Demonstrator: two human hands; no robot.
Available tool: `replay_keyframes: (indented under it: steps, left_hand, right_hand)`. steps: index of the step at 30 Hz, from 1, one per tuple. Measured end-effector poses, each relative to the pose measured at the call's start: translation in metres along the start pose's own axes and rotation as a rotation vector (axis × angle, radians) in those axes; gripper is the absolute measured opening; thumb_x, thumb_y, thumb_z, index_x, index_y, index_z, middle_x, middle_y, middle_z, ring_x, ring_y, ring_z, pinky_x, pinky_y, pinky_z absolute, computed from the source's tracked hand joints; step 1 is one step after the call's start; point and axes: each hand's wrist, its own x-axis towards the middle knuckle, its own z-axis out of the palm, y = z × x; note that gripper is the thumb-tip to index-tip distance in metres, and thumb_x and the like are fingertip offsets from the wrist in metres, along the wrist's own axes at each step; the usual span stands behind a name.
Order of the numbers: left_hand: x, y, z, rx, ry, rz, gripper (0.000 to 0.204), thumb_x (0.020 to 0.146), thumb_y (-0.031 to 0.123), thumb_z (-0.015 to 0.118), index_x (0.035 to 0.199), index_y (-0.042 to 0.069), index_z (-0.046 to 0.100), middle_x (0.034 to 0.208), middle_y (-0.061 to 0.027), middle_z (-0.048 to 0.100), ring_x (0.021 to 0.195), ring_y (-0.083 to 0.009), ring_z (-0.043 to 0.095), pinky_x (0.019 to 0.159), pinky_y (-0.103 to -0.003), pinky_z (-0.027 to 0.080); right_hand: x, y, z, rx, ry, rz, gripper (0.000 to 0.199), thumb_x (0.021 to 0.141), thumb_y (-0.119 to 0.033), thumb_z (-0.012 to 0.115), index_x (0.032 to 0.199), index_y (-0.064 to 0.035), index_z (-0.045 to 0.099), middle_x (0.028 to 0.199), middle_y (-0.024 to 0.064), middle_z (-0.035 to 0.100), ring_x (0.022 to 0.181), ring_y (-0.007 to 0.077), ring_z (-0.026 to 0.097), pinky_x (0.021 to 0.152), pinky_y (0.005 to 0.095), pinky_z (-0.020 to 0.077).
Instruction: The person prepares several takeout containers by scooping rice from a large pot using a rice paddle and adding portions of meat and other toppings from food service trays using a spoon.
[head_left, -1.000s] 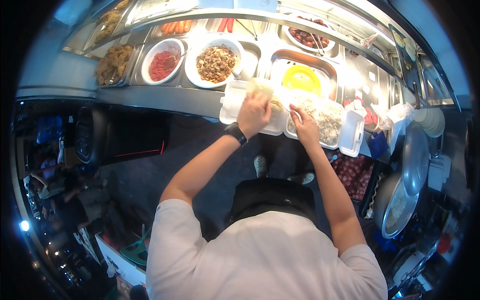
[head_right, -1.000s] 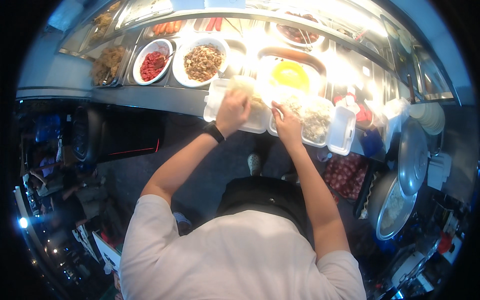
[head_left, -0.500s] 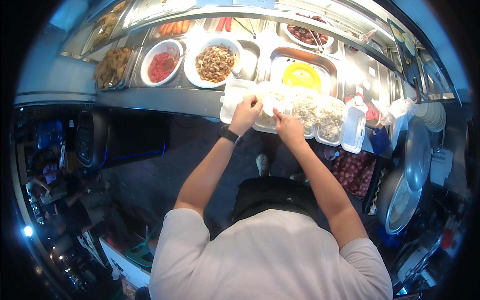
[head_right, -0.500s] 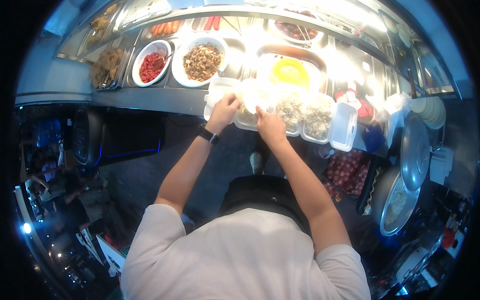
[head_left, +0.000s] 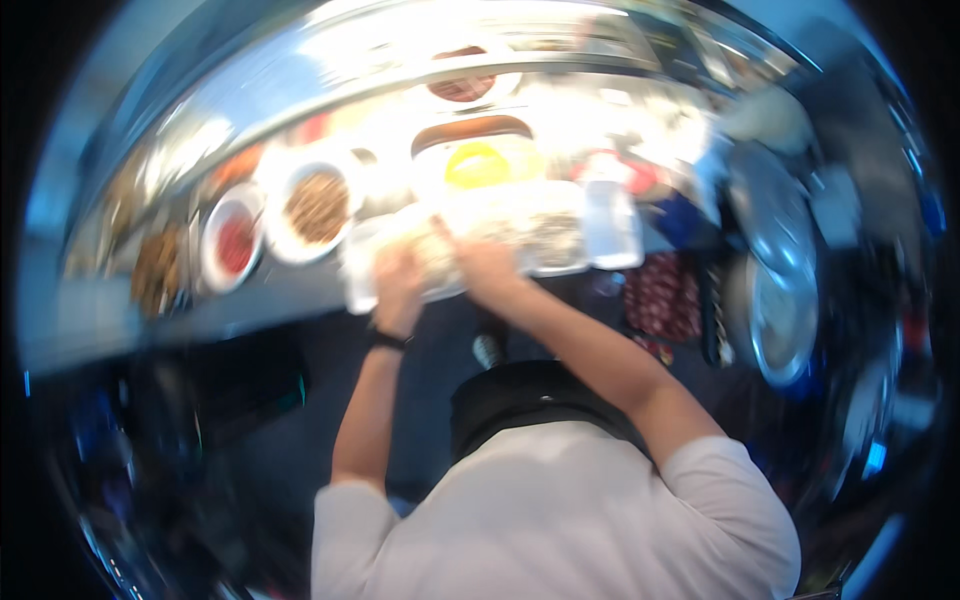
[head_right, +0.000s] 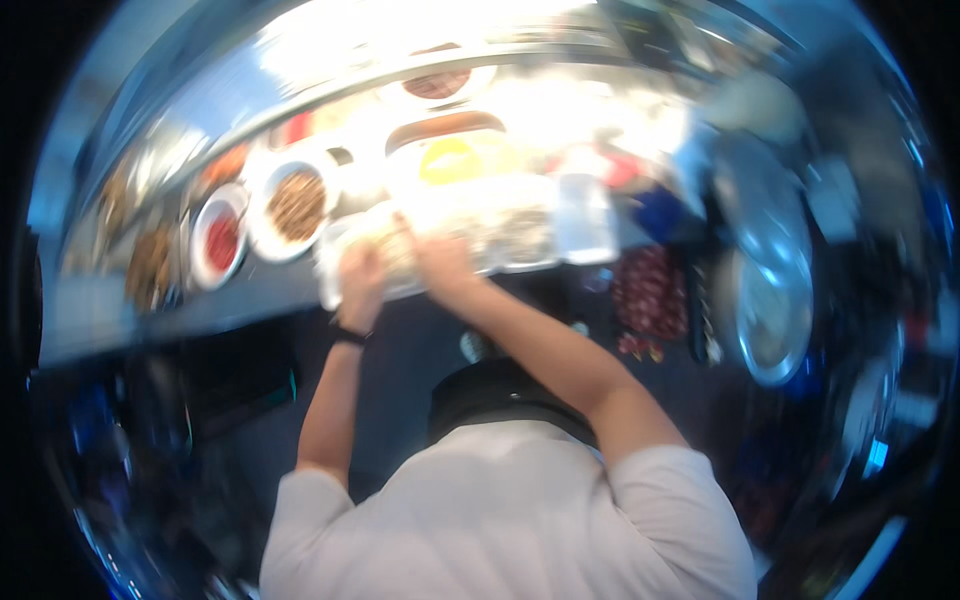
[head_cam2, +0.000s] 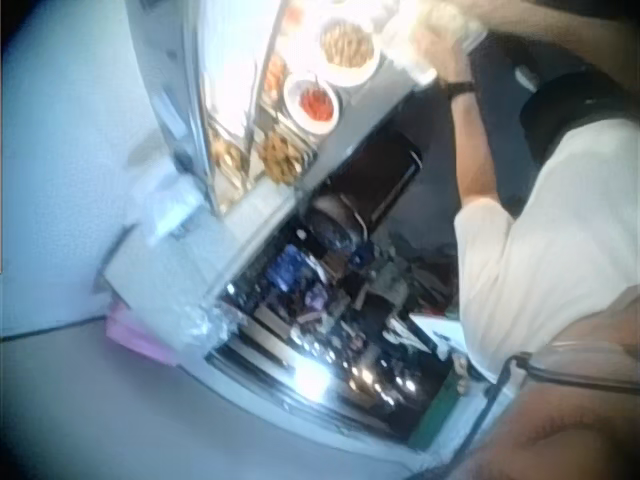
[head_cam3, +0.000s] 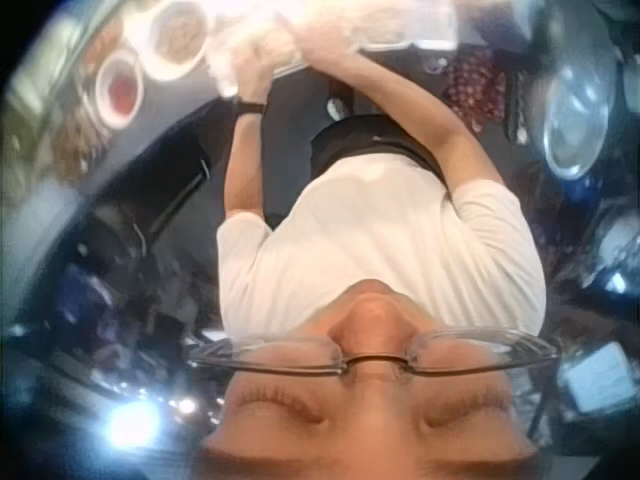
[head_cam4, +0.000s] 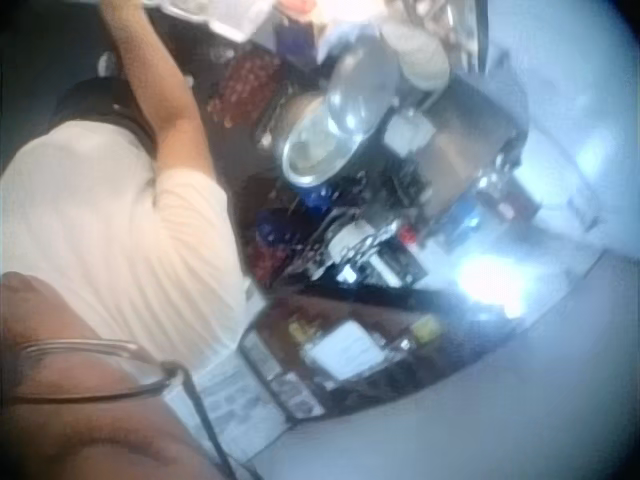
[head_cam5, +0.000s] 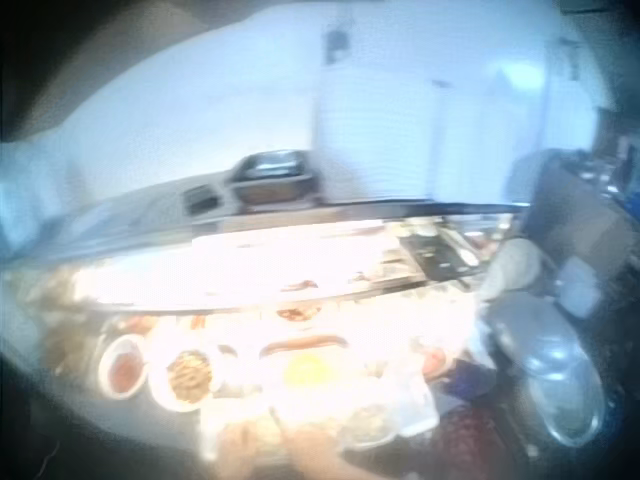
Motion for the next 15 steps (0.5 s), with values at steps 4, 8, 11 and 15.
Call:
replay_keyframes:
  steps: [4, 8, 11, 15]
  left_hand:
    - [-0.007, -0.027, 0.013, -0.546, 0.189, -0.493, 0.041, 0.101, 0.027, 0.04, 0.122, -0.006, 0.053, 0.118, -0.0207, 0.057, 0.106, -0.0295, 0.054, 0.095, -0.039, 0.041]
    - [0.01, 0.027, -0.001, -0.846, 0.315, -0.648, 0.025, 0.1, 0.03, 0.042, 0.093, 0.008, 0.052, 0.079, -0.0002, 0.051, 0.072, -0.0102, 0.05, 0.071, -0.031, 0.05]
    - [0.026, 0.151, 0.001, -1.105, 0.26, -0.682, 0.026, 0.101, 0.027, 0.042, 0.08, 0.013, 0.047, 0.072, 0.0042, 0.039, 0.067, -0.0072, 0.041, 0.077, -0.032, 0.048]
    - [0.026, 0.257, 0.1, -1.313, -0.072, -0.347, 0.027, 0.099, 0.029, 0.048, 0.097, 0.005, 0.059, 0.08, 0.0001, 0.053, 0.078, -0.0119, 0.058, 0.077, -0.035, 0.05]
  right_hand:
    - [-0.045, 0.054, -0.042, 0.249, 0.064, 0.162, 0.07, 0.077, -0.007, 0.055, 0.143, 0.0009, 0.034, 0.095, 0.0167, 0.067, 0.076, 0.0264, 0.068, 0.067, 0.0392, 0.0541]
    - [-0.217, 0.206, -0.117, 0.689, 0.289, 0.466, 0.047, 0.084, -0.017, 0.061, 0.13, -0.0087, 0.053, 0.097, 0.0142, 0.068, 0.075, 0.0237, 0.067, 0.069, 0.0378, 0.0512]
    - [-0.375, 0.315, -0.177, 0.846, 0.302, 0.934, 0.05, 0.086, -0.013, 0.061, 0.134, -0.0056, 0.048, 0.088, 0.0087, 0.065, 0.075, 0.0142, 0.059, 0.068, 0.0325, 0.0486]
    - [-0.497, 0.501, -0.122, 0.213, 0.118, 1.291, 0.047, 0.089, -0.012, 0.054, 0.134, -0.0055, 0.047, 0.104, 0.0207, 0.065, 0.095, 0.0312, 0.064, 0.081, 0.0404, 0.0493]
